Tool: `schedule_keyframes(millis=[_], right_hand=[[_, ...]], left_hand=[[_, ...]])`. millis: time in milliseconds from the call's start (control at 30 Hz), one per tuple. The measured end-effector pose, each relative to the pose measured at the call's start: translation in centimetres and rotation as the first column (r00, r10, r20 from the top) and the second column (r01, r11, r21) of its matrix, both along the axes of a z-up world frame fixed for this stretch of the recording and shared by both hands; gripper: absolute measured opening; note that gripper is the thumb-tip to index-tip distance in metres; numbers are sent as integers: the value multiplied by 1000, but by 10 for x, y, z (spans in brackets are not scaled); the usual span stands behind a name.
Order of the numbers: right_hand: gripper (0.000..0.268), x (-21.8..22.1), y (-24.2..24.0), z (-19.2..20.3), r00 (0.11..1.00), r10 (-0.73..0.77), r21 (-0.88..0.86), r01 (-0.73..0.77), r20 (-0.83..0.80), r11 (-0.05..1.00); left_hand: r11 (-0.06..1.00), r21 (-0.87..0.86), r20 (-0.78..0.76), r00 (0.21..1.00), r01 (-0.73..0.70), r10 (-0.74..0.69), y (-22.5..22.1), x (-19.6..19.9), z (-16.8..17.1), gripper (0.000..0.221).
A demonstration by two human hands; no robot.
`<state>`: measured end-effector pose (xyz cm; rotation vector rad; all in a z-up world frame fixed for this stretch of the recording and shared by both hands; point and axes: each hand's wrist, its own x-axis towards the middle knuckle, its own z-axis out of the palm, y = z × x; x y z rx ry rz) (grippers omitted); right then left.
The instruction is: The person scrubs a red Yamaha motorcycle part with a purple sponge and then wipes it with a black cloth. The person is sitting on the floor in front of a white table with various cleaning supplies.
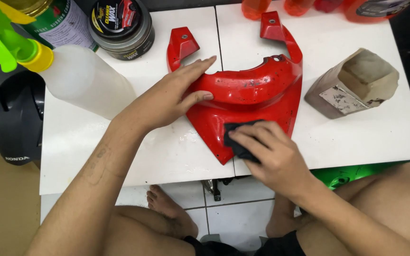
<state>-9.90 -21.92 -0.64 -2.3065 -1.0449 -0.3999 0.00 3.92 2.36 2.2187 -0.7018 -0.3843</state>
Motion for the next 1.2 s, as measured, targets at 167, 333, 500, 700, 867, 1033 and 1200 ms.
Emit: schedule_keyframes(millis=[167,333,500,700,867,1033,1200], right_hand=[[37,0,5,-5,996,-38,-64,43,79,997],[44,7,8,-12,992,-61,-111,73,106,991],[48,-4,16,-10,996,49,-204,-32,78,978],[47,4,21,-11,987,3,-190,28,160,981],[34,12,30,-10,990,-63,-126,79,129,989],[37,1,31,-11,995,36,-188,-19,89,982],[39,4,19,-12,965,-142,-142,176,222,974]], left_hand=[[999,-25,25,999,-38,38,3,-6,-8,56],[1000,-17,0,1000,-8,8,7,-7,-8,60],[996,81,47,998,-36,32,17,0,-24,58],[1000,10,130,992,-11,9,22,4,-32,43],[1000,9,112,994,-1,0,23,4,-29,46],[999,40,92,996,13,-17,23,8,-30,51],[997,74,6,1000,15,-15,23,12,-31,59]])
